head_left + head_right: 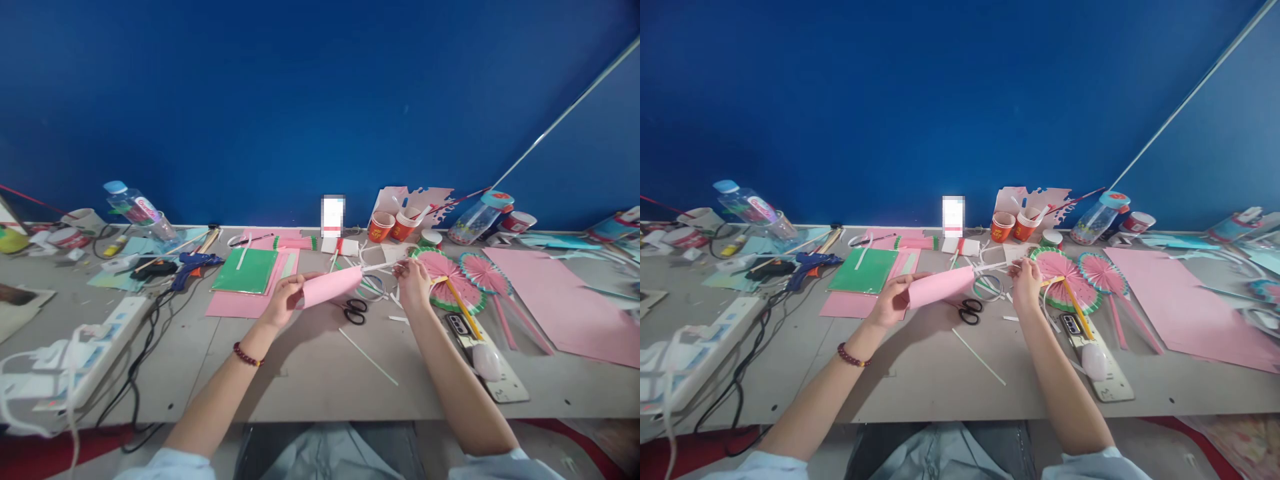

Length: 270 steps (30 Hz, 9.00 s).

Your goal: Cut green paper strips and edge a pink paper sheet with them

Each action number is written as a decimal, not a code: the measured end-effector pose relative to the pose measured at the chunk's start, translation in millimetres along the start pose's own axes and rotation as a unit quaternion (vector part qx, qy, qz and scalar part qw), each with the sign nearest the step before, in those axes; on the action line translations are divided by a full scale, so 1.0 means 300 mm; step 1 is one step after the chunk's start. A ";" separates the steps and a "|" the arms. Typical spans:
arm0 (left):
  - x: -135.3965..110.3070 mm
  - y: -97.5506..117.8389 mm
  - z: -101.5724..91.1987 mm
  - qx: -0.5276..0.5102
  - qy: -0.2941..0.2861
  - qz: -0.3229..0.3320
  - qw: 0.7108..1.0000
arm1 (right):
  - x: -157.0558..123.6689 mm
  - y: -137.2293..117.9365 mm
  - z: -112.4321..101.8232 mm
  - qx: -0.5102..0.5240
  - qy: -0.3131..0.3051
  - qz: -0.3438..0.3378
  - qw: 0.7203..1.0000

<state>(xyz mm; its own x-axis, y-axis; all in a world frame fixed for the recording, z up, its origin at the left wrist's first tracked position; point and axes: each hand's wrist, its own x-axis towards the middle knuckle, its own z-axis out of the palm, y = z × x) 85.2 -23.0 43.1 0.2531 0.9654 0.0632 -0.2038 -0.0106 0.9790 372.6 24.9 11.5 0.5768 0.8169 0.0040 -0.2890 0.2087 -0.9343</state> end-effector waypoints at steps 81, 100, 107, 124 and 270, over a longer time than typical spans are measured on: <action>-0.173 -0.082 -0.210 0.338 0.070 -0.002 0.939 | -0.048 0.113 0.244 -0.613 -0.303 -0.148 0.715; -0.176 -0.077 -0.202 0.259 0.065 -0.052 0.962 | -0.076 0.127 0.255 -0.626 -0.284 -0.214 0.694; -0.171 -0.080 -0.205 0.198 0.065 -0.098 0.973 | -0.037 0.077 0.262 -0.428 -0.264 -0.235 0.832; -0.146 -0.009 -0.169 0.201 0.070 -0.104 0.972 | -0.062 -0.259 0.257 -0.047 -0.164 -0.190 0.967; -0.011 -0.153 0.064 0.021 0.134 -0.032 0.990 | -0.268 -0.100 0.290 -0.520 -0.466 -0.130 0.704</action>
<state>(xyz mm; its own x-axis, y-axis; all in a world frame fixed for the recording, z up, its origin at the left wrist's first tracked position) 111.8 -30.6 1.6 0.0020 0.9989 -0.0469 -0.1556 0.0466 0.9867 268.5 -0.2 70.3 -0.3860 0.9225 0.0025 0.7291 0.3067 -0.6118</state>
